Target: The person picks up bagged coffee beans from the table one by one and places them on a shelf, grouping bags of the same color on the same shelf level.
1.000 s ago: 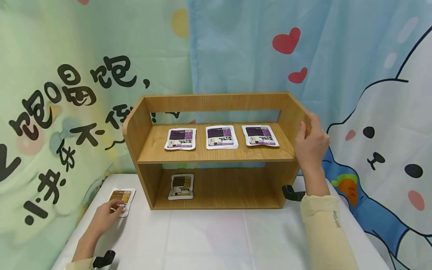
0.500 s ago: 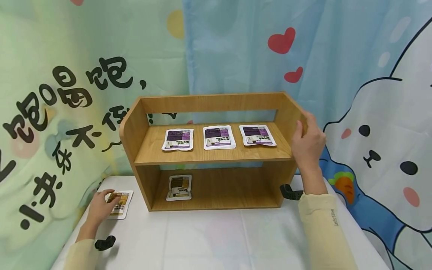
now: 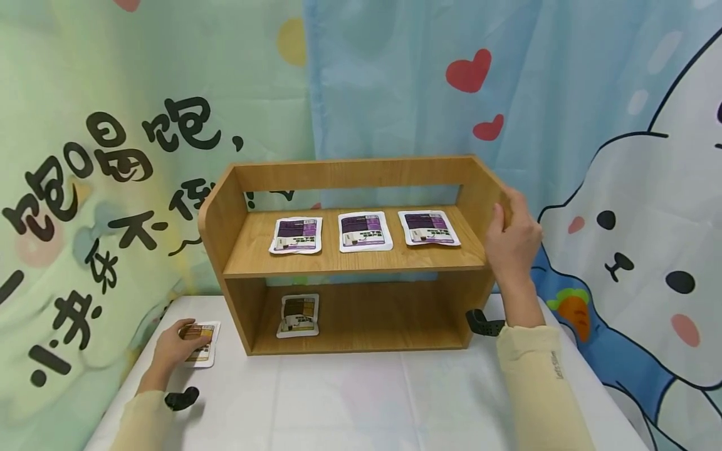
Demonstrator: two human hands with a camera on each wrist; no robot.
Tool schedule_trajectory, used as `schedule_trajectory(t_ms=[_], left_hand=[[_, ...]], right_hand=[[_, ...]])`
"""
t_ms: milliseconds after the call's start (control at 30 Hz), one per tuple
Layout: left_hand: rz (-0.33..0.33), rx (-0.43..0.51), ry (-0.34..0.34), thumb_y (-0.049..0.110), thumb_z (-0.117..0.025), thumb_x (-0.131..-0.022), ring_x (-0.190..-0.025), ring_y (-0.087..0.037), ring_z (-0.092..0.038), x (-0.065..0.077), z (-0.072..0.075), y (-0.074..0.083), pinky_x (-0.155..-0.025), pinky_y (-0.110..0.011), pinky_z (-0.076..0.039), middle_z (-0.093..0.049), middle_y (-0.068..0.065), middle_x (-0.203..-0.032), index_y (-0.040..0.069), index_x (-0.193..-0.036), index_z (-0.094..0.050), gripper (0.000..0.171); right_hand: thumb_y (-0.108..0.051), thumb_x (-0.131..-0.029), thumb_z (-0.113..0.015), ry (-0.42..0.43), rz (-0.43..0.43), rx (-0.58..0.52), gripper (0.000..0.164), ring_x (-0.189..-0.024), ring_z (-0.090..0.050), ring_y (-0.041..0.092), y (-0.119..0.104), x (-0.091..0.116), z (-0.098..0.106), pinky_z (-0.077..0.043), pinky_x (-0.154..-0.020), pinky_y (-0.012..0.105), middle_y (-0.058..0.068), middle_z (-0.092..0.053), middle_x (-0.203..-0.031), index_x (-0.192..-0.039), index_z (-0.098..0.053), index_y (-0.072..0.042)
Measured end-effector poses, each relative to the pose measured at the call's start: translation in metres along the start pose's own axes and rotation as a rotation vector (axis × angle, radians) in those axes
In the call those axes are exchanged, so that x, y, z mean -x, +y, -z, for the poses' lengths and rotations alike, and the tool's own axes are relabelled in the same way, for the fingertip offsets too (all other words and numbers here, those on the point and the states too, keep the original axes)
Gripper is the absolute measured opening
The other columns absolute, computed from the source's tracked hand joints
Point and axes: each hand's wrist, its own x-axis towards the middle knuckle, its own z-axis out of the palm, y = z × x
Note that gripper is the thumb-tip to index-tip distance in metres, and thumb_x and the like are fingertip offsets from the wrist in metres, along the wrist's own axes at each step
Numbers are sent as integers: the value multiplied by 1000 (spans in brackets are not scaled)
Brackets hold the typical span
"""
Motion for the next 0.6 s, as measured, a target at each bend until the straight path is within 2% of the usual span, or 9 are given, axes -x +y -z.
schedule_trajectory(t_ms=[233,433,600], left_hand=[[72,110,-30,38,-79,-80,-120,-50,-41,4,0,-1,-96,-58,-34,-41,-36,-136,0,-138,-48,75],[43,153,-28,31,-79,-82,-119,-48,-42,11,-2,-1,-98,-58,-32,-42,-36,-135,-1,-134,-51,68],[26,209,7,29,-79,-81,-121,-46,-41,18,-6,3,-100,-58,-30,-43,-33,-137,0,-133,-51,65]], right_hand=[[-23,-102,-52,20,19,11,33,-102,-64,37,2,-1,-1,-52,-81,50,15,-65,-120,-132,-58,-13],[-22,-102,-52,10,13,5,33,-103,-64,36,0,0,-2,-52,-81,50,14,-65,-121,-132,-57,-14],[-23,-102,-51,2,-4,0,33,-104,-64,35,0,2,-1,-52,-82,50,13,-64,-123,-134,-57,-15]])
